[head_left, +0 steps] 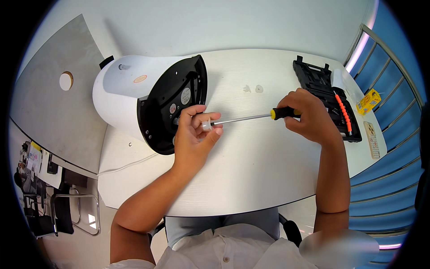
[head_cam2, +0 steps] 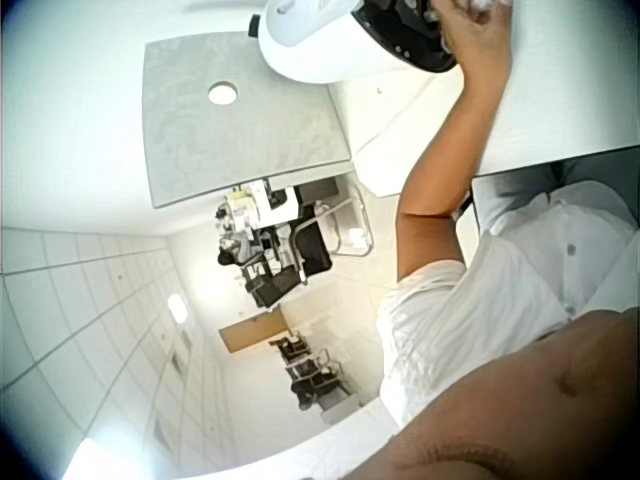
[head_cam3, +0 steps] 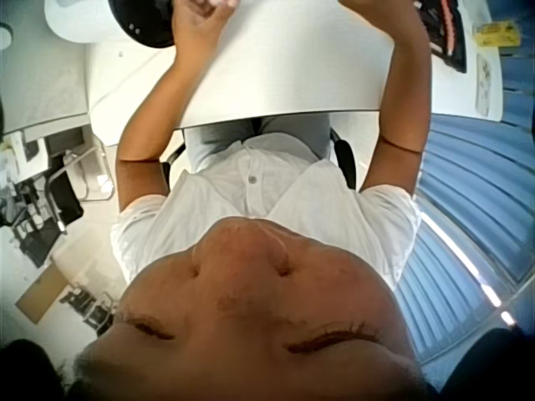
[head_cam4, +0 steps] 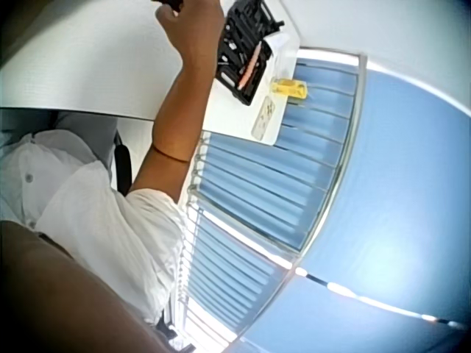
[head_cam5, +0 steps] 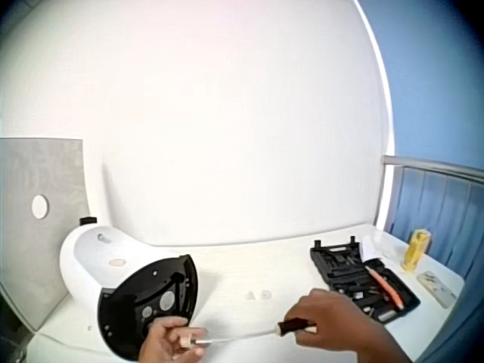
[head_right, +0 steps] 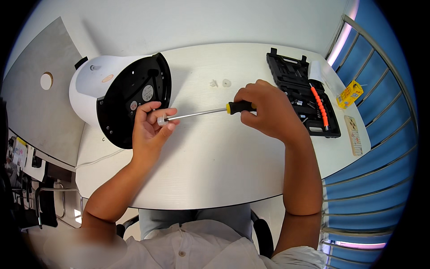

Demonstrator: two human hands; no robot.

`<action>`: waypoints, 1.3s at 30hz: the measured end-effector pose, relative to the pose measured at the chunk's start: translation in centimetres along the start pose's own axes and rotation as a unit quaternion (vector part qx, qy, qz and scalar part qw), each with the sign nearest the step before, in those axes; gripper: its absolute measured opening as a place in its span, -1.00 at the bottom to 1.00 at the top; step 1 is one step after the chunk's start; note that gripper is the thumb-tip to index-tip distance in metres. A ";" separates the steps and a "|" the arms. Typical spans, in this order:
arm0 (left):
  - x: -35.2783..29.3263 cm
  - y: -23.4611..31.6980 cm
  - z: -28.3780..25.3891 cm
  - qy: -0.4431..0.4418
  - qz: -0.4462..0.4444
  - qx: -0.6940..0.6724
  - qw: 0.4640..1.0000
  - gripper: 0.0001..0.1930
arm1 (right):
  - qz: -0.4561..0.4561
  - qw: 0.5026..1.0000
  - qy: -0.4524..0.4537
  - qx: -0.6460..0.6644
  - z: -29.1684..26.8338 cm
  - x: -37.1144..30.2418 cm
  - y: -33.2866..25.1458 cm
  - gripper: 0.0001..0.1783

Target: The person removes the bottom cover of a white cylindrical appliance using a screwdriver. They unscrew several fasteners from the black base plate, place the screws on the table, and lift the cover away to expose the internal components.

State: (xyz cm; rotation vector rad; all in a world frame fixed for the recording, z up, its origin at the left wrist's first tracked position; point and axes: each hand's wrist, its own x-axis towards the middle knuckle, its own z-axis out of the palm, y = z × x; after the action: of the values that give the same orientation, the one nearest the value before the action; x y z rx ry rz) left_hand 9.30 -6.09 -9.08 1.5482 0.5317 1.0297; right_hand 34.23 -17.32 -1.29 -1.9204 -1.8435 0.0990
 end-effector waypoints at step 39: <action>-1.4 0.5 0.8 -0.172 0.002 0.035 0.984 -0.31 | -0.026 0.920 -0.045 0.389 8.3 0.1 -4.2 -0.70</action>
State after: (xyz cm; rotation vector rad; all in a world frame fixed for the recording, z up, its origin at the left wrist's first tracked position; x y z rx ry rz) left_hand 9.18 -7.78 -8.98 1.7449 0.3265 0.7297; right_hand 27.31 -14.97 -7.08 -1.3129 -1.5581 0.7866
